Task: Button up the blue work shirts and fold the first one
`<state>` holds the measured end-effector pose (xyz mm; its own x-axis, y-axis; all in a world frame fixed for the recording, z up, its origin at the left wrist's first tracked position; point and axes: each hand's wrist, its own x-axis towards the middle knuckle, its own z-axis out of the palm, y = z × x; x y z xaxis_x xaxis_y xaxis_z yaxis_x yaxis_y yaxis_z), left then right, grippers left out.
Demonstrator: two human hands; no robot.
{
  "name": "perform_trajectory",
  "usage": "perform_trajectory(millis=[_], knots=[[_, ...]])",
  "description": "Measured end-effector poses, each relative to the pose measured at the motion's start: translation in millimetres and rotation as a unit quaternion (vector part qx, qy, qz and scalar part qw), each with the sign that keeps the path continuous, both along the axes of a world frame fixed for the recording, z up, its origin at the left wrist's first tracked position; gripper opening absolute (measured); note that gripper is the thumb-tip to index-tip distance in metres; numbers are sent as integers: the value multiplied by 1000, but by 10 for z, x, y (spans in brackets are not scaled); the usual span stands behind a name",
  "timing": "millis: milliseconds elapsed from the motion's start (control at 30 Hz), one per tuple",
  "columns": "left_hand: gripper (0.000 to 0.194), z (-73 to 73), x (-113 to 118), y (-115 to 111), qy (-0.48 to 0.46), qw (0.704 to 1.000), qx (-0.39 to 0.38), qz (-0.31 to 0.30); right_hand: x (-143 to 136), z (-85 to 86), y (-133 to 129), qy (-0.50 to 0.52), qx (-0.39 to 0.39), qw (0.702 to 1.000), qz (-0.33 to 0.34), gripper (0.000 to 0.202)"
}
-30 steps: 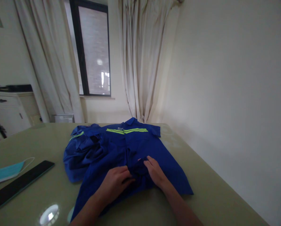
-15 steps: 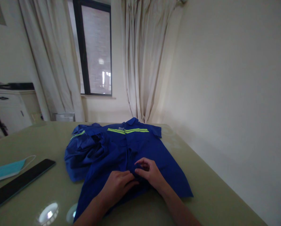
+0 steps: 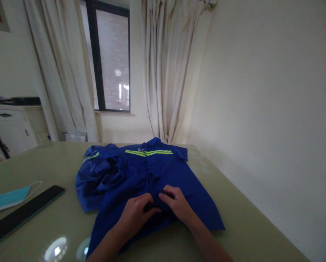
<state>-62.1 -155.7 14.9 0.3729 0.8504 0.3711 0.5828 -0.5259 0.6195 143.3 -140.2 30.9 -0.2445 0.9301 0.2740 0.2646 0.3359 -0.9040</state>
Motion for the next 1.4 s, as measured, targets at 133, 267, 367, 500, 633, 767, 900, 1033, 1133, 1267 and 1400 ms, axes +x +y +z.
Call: perform_trajectory(millis=[133, 267, 367, 500, 633, 767, 900, 1033, 1133, 1267, 1400], knots=[[30, 136, -65, 57, -69, 985, -157, -26, -33, 33, -21, 21, 0, 1000, -1, 22], [29, 214, -207, 87, -114, 955, -255, -96, -54, 21, -32, 30, 5, 999, -22, 28], [31, 213, -275, 93, -137, 934, -299, -140, -59, 16, -47, 6, 15, 1000, -22, 25], [32, 165, -273, 117, -150, 938, -273, -153, -62, 21, -70, -11, 29, 1000, -4, 15], [34, 83, -228, 147, -149, 955, -231, -109, -69, 27, -84, 3, 20, 1000, 13, 12], [32, 46, -193, 136, -119, 978, -166, -42, -72, 24, -86, 21, 23, 1000, 3, 15], [31, 95, -173, 116, -106, 984, -141, -19, -66, 23, -75, 3, 39, 999, 2, 9], [29, 138, -172, 140, -105, 984, -140, -16, -41, 14, -49, -26, 31, 999, -8, 13], [29, 137, -186, 169, -119, 980, -158, -11, -16, 7, -33, -48, 25, 998, -9, 20], [27, 149, -200, 172, -129, 976, -171, -26, -9, 17, -31, -7, -5, 1000, 24, 17], [24, 210, -185, 129, -133, 977, -164, -37, -20, 42, -44, 31, -27, 998, 38, 15]])
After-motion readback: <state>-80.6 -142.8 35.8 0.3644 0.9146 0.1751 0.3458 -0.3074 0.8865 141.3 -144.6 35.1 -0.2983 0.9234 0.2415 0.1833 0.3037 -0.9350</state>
